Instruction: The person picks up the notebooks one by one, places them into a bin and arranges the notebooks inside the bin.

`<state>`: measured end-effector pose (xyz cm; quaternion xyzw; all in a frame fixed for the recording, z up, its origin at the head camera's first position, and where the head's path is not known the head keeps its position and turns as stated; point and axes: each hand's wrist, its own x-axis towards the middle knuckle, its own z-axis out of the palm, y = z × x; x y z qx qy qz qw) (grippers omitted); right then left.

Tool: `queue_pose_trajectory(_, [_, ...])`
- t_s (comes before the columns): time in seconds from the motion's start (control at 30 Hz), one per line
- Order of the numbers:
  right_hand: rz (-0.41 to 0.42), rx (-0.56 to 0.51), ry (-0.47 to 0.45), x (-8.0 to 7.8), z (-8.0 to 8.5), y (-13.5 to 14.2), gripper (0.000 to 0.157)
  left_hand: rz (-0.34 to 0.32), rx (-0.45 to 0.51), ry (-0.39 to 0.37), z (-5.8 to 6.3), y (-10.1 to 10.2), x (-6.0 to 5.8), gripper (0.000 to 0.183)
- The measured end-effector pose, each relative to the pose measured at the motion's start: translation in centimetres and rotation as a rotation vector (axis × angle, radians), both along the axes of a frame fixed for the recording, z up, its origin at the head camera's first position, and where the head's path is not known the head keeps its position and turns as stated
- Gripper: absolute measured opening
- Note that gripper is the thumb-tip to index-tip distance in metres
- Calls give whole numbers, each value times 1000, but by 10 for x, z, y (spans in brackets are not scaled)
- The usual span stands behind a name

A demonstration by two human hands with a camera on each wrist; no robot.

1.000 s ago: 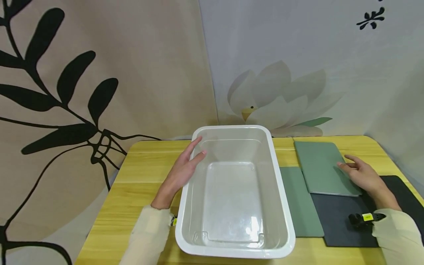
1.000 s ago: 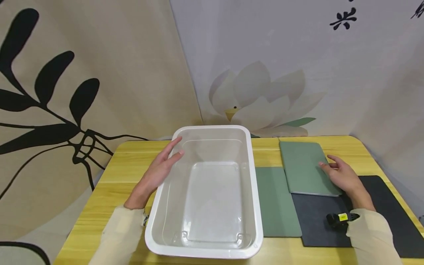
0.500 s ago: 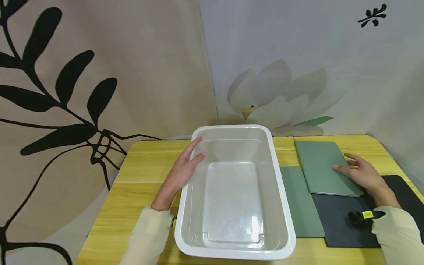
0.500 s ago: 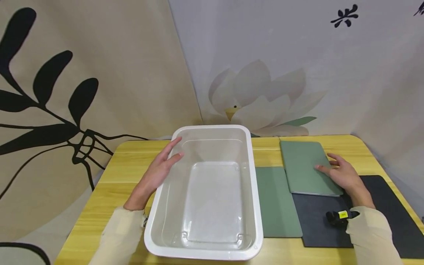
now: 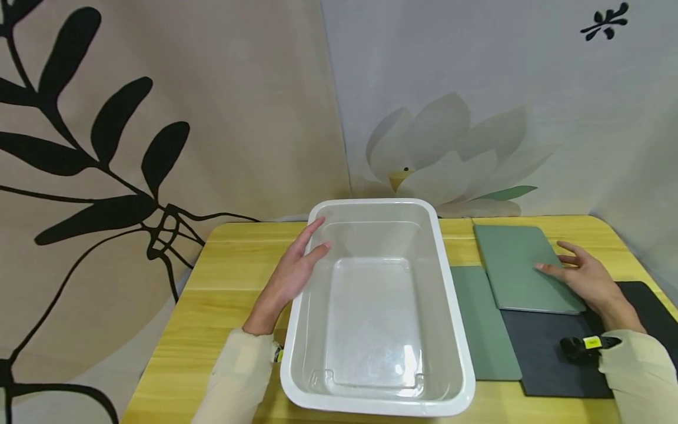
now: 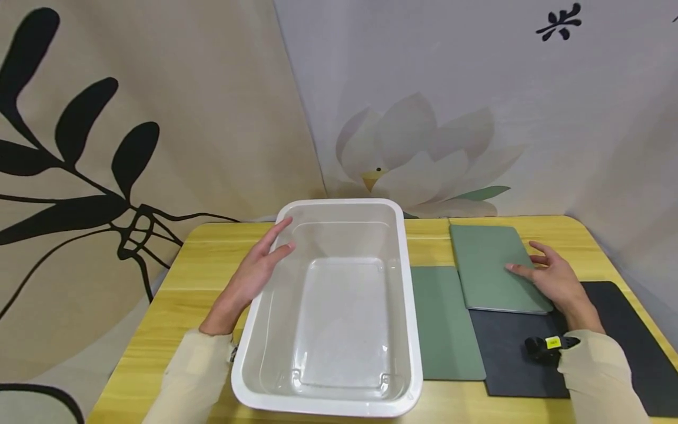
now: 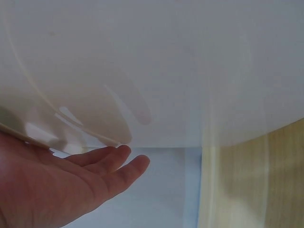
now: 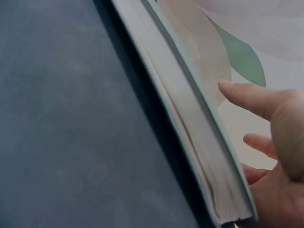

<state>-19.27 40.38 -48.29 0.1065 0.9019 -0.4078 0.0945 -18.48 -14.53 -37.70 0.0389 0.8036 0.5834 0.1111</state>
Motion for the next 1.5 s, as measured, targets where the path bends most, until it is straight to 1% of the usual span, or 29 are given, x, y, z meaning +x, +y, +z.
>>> queue_pose_trajectory(0.07, [-14, -9, 3, 0, 1, 2, 104, -4, 27, -11, 1, 0, 0, 55])
queue_pose_trajectory(0.13, [-22, -19, 10, 0, 3, 3, 104, -7, 33, -13, 2, 0, 0, 55])
queue_pose_trajectory(0.37, [-48, -13, 48, 0, 9, 4, 99, -11, -18, 25, 5, 3, 1, 55])
queue_pose_trajectory(0.43, [-53, -18, 59, -1, 11, 4, 98, -10, -16, 26, 6, 3, 1, 55])
queue_pose_trajectory(0.5, [-55, -33, 67, -1, 12, 4, 97, -8, -17, 27, 7, 3, 1, 56])
queue_pose_trajectory(0.6, [-34, -70, 69, -1, 14, 5, 94, -4, -27, 31, 7, 3, 1, 56])
queue_pose_trajectory(0.87, [56, -207, -2, 1, 16, 8, 83, -2, -16, 23, 4, 3, 2, 56])
queue_pose_trajectory(1.0, [79, -295, -36, 2, 17, 8, 76, -3, -16, 24, 3, 2, 2, 55])
queue_pose_trajectory(1.1, [82, -373, -60, 3, 17, 8, 72, -5, -5, 18, 2, 1, 2, 55])
queue_pose_trajectory(1.33, [65, -460, -70, 3, 14, 8, 72, 2, 25, -5, -1, -1, 3, 53])
queue_pose_trajectory(1.5, [55, -624, -64, 4, 12, 12, 73, 1, 29, -13, 0, -1, 3, 53])
